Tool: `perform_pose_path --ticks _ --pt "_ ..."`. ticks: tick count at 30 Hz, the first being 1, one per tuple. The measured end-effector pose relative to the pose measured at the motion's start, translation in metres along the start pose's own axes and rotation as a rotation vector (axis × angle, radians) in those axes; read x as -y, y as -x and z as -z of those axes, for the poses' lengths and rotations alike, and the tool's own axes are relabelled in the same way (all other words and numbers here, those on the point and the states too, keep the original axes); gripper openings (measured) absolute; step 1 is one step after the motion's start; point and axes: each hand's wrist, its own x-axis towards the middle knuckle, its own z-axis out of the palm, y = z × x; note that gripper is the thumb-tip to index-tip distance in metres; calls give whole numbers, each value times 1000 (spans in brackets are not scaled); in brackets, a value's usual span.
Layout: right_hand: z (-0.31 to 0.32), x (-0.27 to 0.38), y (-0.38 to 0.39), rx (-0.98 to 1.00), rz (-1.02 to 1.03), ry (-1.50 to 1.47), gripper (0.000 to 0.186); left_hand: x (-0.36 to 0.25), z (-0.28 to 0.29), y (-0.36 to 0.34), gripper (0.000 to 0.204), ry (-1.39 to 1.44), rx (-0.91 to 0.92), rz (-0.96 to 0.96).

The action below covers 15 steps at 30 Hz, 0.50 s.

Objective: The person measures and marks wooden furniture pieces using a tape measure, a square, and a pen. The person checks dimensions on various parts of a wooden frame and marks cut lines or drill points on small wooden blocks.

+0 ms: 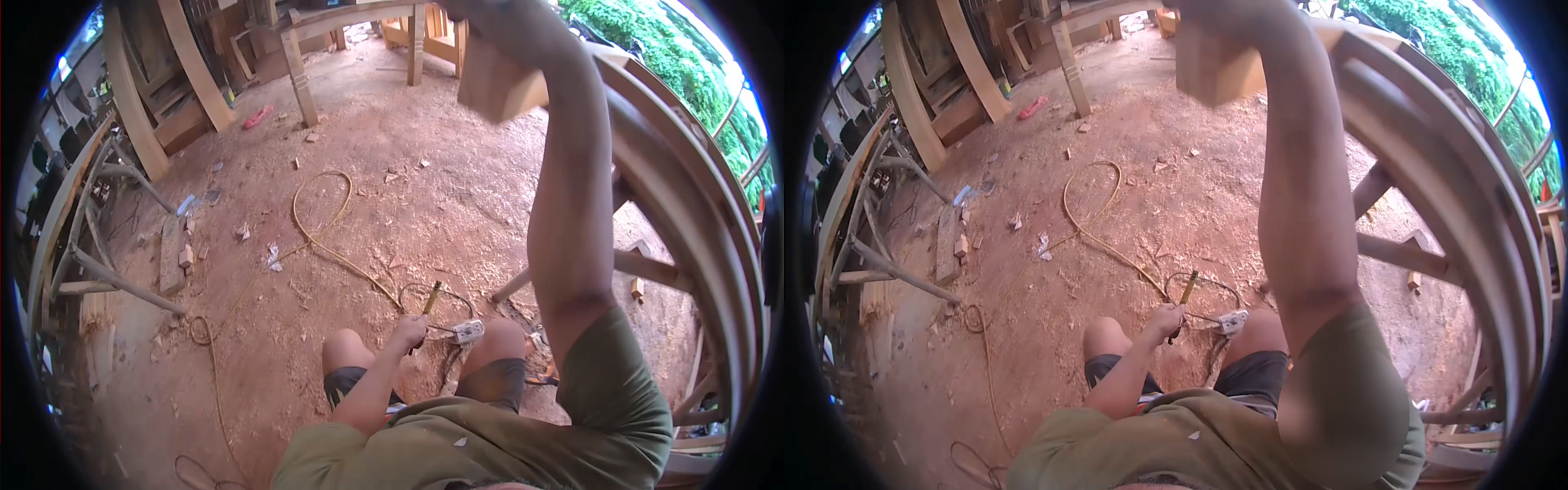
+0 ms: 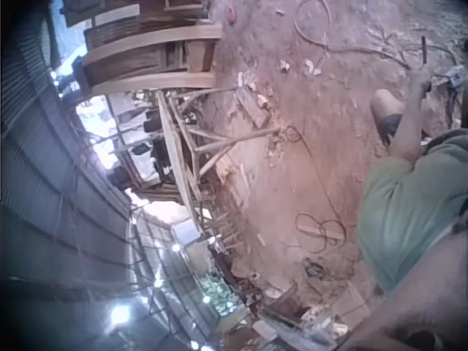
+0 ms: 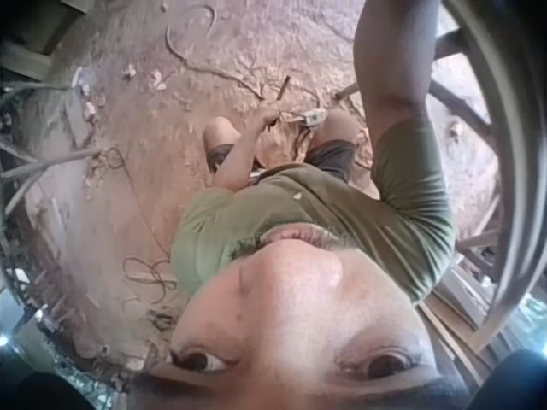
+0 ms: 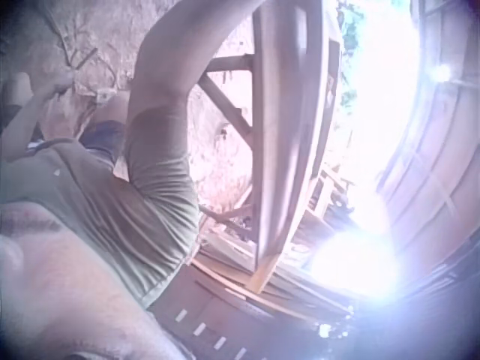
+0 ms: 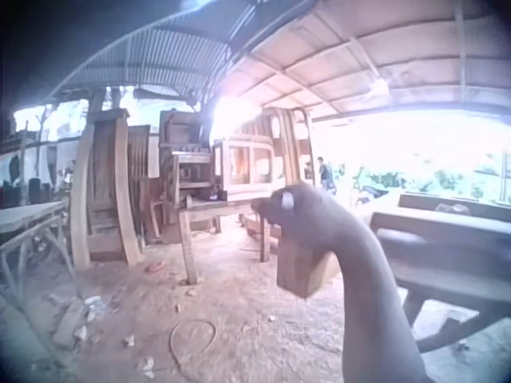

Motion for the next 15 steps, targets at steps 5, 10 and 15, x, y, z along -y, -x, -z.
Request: perform_pose_path --ticks 5,10,15 --pt "-5 -50 -38 -129 132 243 39 -2 1 -36 44 52 -83 -148" --pt "-6 -21 -17 39 61 59 56 -97 65 -7 45 -55 -179 -356" --pt "13 -30 -34 295 272 80 57 -260 111 98 43 454 -189 -700"
